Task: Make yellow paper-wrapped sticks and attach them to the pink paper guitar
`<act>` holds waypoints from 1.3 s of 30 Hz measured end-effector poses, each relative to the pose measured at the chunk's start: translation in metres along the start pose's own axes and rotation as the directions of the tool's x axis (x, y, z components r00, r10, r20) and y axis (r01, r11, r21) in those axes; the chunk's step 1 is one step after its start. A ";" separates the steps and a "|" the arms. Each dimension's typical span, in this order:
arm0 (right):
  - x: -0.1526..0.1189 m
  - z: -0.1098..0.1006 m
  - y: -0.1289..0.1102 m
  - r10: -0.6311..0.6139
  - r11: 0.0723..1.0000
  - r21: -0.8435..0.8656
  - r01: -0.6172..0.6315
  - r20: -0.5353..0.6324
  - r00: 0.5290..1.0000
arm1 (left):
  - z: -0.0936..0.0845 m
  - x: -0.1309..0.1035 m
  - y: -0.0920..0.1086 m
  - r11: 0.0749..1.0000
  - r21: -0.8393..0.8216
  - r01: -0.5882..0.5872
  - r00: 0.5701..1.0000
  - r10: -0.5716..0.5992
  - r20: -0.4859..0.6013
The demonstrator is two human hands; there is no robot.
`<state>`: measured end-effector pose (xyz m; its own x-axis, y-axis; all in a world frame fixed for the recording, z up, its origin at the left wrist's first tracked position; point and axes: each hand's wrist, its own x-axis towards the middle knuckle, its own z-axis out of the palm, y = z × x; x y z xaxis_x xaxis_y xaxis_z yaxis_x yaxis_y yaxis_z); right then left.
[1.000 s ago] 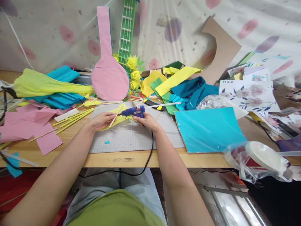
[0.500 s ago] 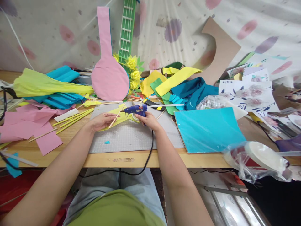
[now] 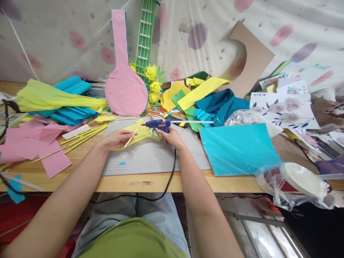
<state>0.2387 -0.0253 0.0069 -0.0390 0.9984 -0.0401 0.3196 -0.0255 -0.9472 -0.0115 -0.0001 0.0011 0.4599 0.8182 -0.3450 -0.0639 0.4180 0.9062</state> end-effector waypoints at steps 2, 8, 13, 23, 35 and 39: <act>0.000 0.000 0.000 0.000 1.000 0.002 0.000 -0.006 1.000 | 0.001 -0.001 0.001 1.000 0.000 0.002 1.000 -0.002 0.009; 0.002 -0.001 0.001 0.013 1.000 -0.012 -0.013 -0.040 0.999 | 0.002 -0.002 0.001 1.000 -0.015 0.007 1.000 -0.007 0.013; 0.003 -0.002 0.001 0.031 0.999 -0.034 -0.034 -0.085 0.996 | 0.003 -0.003 0.002 1.000 -0.014 0.018 1.000 -0.018 0.010; 0.002 -0.002 -0.003 0.030 1.000 -0.005 -0.031 -0.124 0.992 | 0.003 -0.002 0.003 1.000 0.011 0.023 0.999 -0.023 0.033; 0.004 -0.004 0.003 0.019 0.999 -0.041 -0.025 -0.138 0.990 | 0.004 -0.004 0.004 0.999 -0.007 0.033 0.998 -0.032 0.044; 0.010 -0.008 0.012 0.026 0.996 -0.075 -0.041 -0.191 0.981 | 0.003 -0.006 0.007 0.989 -0.147 -0.001 1.000 0.004 0.024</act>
<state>0.2497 -0.0153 -0.0023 0.1506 0.9886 -0.0031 0.3910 -0.0624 -0.9183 -0.0116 -0.0035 0.0101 0.4807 0.8103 -0.3352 -0.1933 0.4708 0.8608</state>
